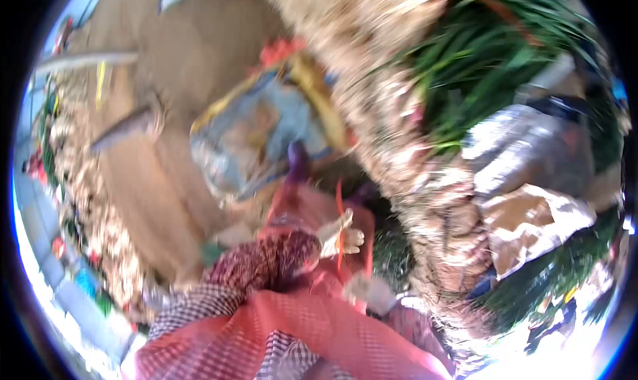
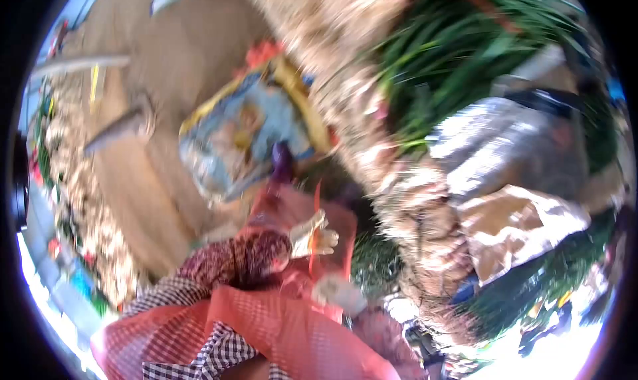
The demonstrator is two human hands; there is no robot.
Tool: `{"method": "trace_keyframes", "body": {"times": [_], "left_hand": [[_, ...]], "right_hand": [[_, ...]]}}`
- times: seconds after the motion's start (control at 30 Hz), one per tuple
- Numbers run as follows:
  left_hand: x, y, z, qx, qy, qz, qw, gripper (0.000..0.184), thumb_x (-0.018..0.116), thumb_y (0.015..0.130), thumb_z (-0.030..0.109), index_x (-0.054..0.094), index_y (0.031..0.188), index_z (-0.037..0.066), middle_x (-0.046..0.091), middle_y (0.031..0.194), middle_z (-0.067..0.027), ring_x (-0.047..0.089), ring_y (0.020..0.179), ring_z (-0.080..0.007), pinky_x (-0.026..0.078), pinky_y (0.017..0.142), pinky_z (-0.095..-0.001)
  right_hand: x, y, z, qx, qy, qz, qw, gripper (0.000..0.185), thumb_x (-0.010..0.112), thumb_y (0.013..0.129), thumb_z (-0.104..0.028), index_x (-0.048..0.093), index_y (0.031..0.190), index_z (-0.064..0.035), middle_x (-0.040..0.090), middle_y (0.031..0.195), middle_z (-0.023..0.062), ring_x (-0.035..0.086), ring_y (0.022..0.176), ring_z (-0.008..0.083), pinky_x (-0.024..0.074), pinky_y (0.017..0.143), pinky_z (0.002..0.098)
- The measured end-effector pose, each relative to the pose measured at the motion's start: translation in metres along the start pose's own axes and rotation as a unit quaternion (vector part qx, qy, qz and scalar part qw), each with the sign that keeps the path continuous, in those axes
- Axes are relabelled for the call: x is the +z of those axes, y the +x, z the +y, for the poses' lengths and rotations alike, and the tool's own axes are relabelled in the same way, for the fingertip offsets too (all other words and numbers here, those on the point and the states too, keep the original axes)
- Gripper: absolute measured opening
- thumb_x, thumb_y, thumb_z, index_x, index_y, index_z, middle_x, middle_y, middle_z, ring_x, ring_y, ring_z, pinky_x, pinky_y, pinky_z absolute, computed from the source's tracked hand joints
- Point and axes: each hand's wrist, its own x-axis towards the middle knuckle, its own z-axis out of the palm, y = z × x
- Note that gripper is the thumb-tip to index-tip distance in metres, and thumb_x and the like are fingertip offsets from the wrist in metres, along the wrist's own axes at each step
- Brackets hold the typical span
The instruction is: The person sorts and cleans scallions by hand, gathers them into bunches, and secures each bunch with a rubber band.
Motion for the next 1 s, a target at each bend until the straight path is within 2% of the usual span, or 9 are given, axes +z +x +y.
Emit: {"method": "trace_keyframes", "body": {"times": [0.1,0.3,0.43,0.63,0.7,0.77,0.8,0.9,1.0], "left_hand": [[0.007,0.019,-0.004,0.016,-0.152,-0.305,0.94,0.036,0.055,0.094,0.032,0.053,0.116,0.003,0.057,0.074,0.001,0.056,0.067,-0.0092,0.048,0.062,-0.0306],[0.127,-0.184,0.065,0.174,0.24,-0.262,0.918,0.044,0.053,0.094,0.022,0.046,0.133,0.004,0.062,0.109,-0.0083,0.06,0.095,-0.0142,0.048,0.09,-0.0333],[0.23,-0.199,0.143,0.274,0.21,-0.27,0.899,0.038,0.055,0.094,0.019,0.052,0.128,0.003,0.063,0.11,-0.011,0.062,0.082,-0.0143,0.055,0.066,-0.0292],[0.372,-0.117,0.254,0.296,0.252,-0.285,0.876,0.023,0.058,0.092,0.017,0.06,0.105,-0.002,0.065,0.088,-0.0116,0.062,0.075,-0.0198,0.053,0.064,-0.028],[0.381,-0.042,0.323,0.146,0.334,-0.499,0.786,0.021,0.056,0.093,0.025,0.06,0.101,0.006,0.055,0.07,-0.0067,0.056,0.064,-0.0166,0.048,0.058,-0.0274],[0.41,-0.106,0.247,0.385,0.283,-0.062,0.876,0.014,0.055,0.092,0.033,0.059,0.098,0.021,0.045,0.067,-0.0029,0.046,0.053,-0.017,0.043,0.051,-0.0299],[0.376,-0.055,0.344,0.252,0.349,-0.254,0.866,0.023,0.063,0.087,0.038,0.058,0.1,0.02,0.051,0.073,-0.003,0.056,0.062,-0.0193,0.051,0.062,-0.0332],[0.35,-0.076,0.28,0.36,0.21,-0.022,0.909,0.029,0.073,0.077,0.038,0.056,0.089,0.017,0.052,0.084,-0.0016,0.056,0.076,-0.0155,0.052,0.076,-0.0364],[0.314,-0.066,0.225,0.261,0.307,-0.065,0.913,0.02,0.067,0.083,0.029,0.057,0.089,0.012,0.058,0.079,-0.0027,0.057,0.072,-0.0163,0.052,0.073,-0.032]], "right_hand": [[-0.012,-0.116,0.006,0.15,-0.086,-0.03,0.984,0.03,0.061,0.088,-0.035,0.066,0.099,-0.0079,0.066,0.088,0.008,0.063,0.082,0.0145,0.0506,0.074,0.0293],[-0.118,-0.256,-0.031,-0.003,-0.029,0.423,0.906,0.018,0.058,0.089,-0.014,0.065,0.077,-0.003,0.064,0.065,0.0037,0.058,0.054,0.0093,0.0481,0.051,0.0272],[-0.212,-0.242,-0.058,-0.098,-0.329,0.62,0.706,0.021,0.057,0.09,-0.019,0.059,0.074,-0.0057,0.055,0.057,0.0041,0.055,0.051,0.0108,0.0411,0.045,0.029],[-0.371,-0.15,-0.062,-0.024,-0.308,0.712,0.63,0.033,0.048,0.092,-0.037,0.062,0.087,-0.0075,0.062,0.084,0.0179,0.059,0.076,0.0293,0.0487,0.076,0.038],[-0.353,-0.174,-0.06,0.061,-0.285,0.724,0.626,0.025,0.053,0.09,-0.035,0.059,0.094,-0.0105,0.06,0.093,0.0161,0.058,0.084,0.027,0.0482,0.078,0.0376],[-0.283,-0.179,-0.045,0.102,-0.262,0.675,0.683,0.024,0.058,0.087,-0.033,0.055,0.102,-0.0134,0.058,0.103,0.0144,0.057,0.092,0.0247,0.0476,0.079,0.0371],[-0.229,-0.179,-0.034,0.088,-0.244,0.635,0.728,0.026,0.06,0.086,-0.031,0.054,0.105,-0.0149,0.057,0.107,0.0135,0.057,0.096,0.0235,0.0474,0.08,0.0369],[-0.101,-0.138,0.061,0.171,-0.12,0.493,0.845,0.036,0.065,0.081,-0.034,0.063,0.112,-0.0152,0.067,0.102,0.0127,0.063,0.096,0.0235,0.048,0.083,0.035],[-0.015,-0.232,0.063,0.174,0.149,0.67,0.706,0.016,0.06,0.085,-0.025,0.068,0.095,-0.0145,0.069,0.093,0.0086,0.065,0.083,0.0165,0.051,0.076,0.0262]]}}
